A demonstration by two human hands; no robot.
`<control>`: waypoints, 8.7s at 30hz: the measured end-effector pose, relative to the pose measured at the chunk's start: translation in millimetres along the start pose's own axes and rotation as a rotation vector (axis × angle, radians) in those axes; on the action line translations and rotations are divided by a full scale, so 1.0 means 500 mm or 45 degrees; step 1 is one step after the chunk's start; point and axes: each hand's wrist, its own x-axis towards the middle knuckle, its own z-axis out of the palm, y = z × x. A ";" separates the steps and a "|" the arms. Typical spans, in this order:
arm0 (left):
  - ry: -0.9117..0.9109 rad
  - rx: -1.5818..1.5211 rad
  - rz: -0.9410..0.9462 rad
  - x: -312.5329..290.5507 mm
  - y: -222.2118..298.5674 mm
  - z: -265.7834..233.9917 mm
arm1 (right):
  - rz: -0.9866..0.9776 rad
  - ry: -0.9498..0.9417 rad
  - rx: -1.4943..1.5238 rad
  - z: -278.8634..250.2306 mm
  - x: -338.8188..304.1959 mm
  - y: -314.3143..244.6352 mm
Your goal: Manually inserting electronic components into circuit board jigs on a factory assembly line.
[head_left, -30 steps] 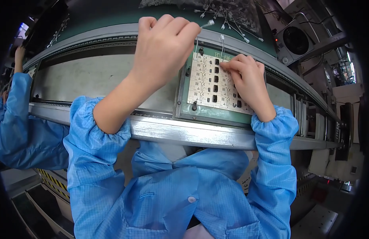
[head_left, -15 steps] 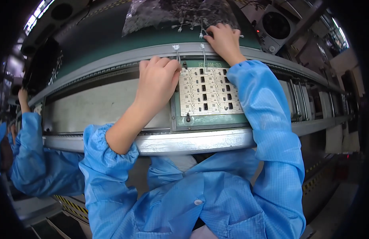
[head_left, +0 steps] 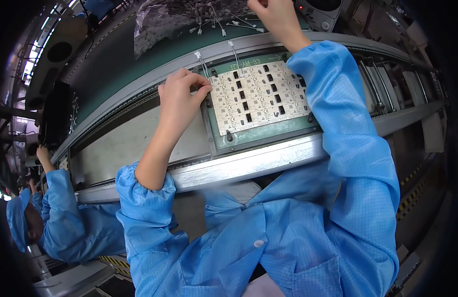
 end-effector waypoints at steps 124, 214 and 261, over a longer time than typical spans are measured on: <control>0.588 0.175 0.516 -0.034 -0.089 -0.052 | 0.194 -1.040 -0.344 -0.085 -0.208 -0.120; 0.000 0.089 -0.028 0.045 0.089 0.088 | 0.184 -0.128 0.002 -0.163 -0.070 0.122; -0.379 0.587 0.302 0.091 0.211 0.025 | 0.499 -0.181 0.339 -0.251 -0.058 0.040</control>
